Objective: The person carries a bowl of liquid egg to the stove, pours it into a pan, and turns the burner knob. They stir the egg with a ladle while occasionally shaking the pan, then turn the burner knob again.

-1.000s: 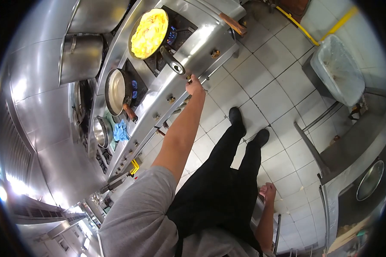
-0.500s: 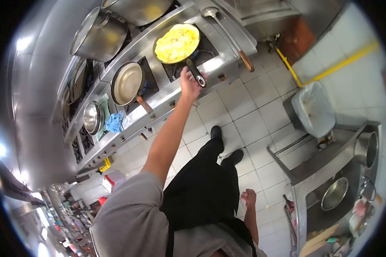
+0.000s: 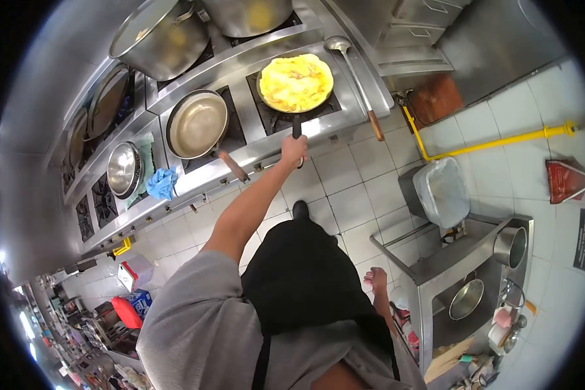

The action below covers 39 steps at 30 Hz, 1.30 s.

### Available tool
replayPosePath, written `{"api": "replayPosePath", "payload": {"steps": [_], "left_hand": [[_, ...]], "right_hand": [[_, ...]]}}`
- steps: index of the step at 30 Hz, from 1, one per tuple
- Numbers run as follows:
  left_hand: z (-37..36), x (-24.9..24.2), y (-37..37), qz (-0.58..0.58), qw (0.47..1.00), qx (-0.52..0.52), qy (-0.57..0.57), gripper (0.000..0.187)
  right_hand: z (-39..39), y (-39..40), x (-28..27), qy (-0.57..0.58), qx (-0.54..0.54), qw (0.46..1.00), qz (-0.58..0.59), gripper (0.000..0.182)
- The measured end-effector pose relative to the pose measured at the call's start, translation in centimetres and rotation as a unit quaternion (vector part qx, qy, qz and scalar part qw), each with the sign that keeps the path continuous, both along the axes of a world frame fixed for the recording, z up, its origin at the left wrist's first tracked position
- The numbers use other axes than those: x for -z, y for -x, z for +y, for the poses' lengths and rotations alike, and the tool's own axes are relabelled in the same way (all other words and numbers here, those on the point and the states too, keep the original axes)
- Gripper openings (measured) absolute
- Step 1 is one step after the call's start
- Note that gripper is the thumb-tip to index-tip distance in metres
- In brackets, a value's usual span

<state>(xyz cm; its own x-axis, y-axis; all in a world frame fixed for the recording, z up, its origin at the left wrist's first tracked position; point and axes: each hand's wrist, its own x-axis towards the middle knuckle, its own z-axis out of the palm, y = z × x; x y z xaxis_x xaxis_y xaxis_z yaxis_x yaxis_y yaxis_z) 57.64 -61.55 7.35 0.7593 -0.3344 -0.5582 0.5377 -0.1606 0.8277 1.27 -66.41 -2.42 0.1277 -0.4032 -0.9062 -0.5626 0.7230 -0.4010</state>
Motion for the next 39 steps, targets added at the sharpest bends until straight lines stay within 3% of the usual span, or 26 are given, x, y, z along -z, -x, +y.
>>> {"api": "replayPosePath", "payload": {"steps": [2, 9, 11, 13, 15, 19, 22, 24, 26, 27, 28, 29, 30, 31, 32, 34, 36, 37, 39], "left_hand": [[-0.3, -0.1, -1.4, 0.009, 1.0, -0.001, 0.012, 0.011], [-1.4, -0.2, -1.4, 0.012, 0.999, -0.031, 0.02, 0.01], [-2.0, 0.1, -1.2, 0.016, 0.998, -0.049, 0.045, 0.013], [-2.2, 0.6, -1.0, 0.021, 0.997, -0.059, 0.04, 0.011], [-2.2, 0.3, -0.7, 0.011, 0.998, -0.055, 0.015, 0.008], [-2.5, 0.4, -1.2, 0.015, 0.998, -0.057, 0.016, 0.01], [-1.9, -0.3, -0.9, 0.028, 0.999, -0.037, 0.007, 0.017], [-2.0, -0.9, -0.8, 0.065, 0.994, -0.047, 0.069, 0.028], [-1.9, -1.8, -0.3, 0.073, 0.993, -0.059, 0.069, 0.033], [-1.9, -2.1, 0.0, 0.071, 0.994, -0.064, 0.057, 0.034], [-1.9, -2.3, 0.4, 0.069, 0.994, -0.069, 0.044, 0.035], [-1.7, -2.4, 0.8, 0.055, 0.996, -0.066, 0.016, 0.038], [-1.7, -2.5, 1.4, 0.056, 0.995, -0.077, 0.013, 0.038], [-1.6, -2.4, 1.9, 0.036, 0.995, -0.089, -0.014, 0.04], [-1.6, -2.4, 2.5, 0.018, 0.994, -0.1, -0.041, 0.043], [-1.4, -1.6, 3.5, 0.001, 0.993, -0.101, -0.059, 0.047], [-1.5, -1.7, 4.1, -0.072, 0.981, -0.076, -0.162, 0.049], [-1.4, -0.8, 4.1, -0.105, 0.965, -0.067, -0.231, 0.052], [-1.3, 0.0, 3.5, -0.117, 0.956, -0.06, -0.262, 0.055]], "right_hand": [[-0.9, -3.0, -1.3, 0.026, -0.018, 0.999, 0.025, 0.024], [-7.7, -12.5, -3.6, 0.061, -0.108, 0.991, -0.057, 0.019], [-10.8, -15.8, -4.2, 0.145, -0.201, 0.966, -0.069, 0.018], [-14.5, -18.6, -2.8, 0.209, -0.221, 0.943, -0.135, 0.018], [-17.0, -24.0, -6.6, 0.224, -0.263, 0.93, -0.128, 0.018], [-21.6, -30.9, -8.8, 0.205, -0.324, 0.905, -0.184, 0.015], [-25.7, -31.8, -7.6, 0.089, -0.397, 0.899, -0.165, 0.017], [-29.1, -31.4, -5.1, -0.005, -0.487, 0.866, -0.114, 0.017], [-34.1, -28.1, 2.3, -0.048, -0.501, 0.86, -0.082, 0.017], [-36.5, -26.3, 6.2, 0.126, -0.715, 0.676, -0.122, 0.017], [-39.5, -27.1, 10.1, 0.288, -0.848, 0.417, -0.153, 0.016], [-39.3, -27.9, 7.6, 0.219, -0.768, 0.585, -0.145, 0.024], [-38.7, -29.4, 5.3, 0.215, -0.774, 0.577, -0.15, 0.024], [-38.2, -31.3, 3.8, 0.165, -0.604, 0.762, -0.164, 0.029], [-37.4, -33.2, 2.4, 0.104, -0.394, 0.898, -0.164, 0.034], [-34.9, -37.7, -1.7, 0.19, -0.365, 0.89, -0.195, 0.041], [-34.2, -42.0, 0.8, 0.255, -0.408, 0.856, -0.19, 0.048], [-32.8, -43.6, -1.0, 0.294, -0.432, 0.835, -0.175, 0.048], [-30.3, -45.4, -3.0, 0.335, -0.456, 0.809, -0.157, 0.049]]}}
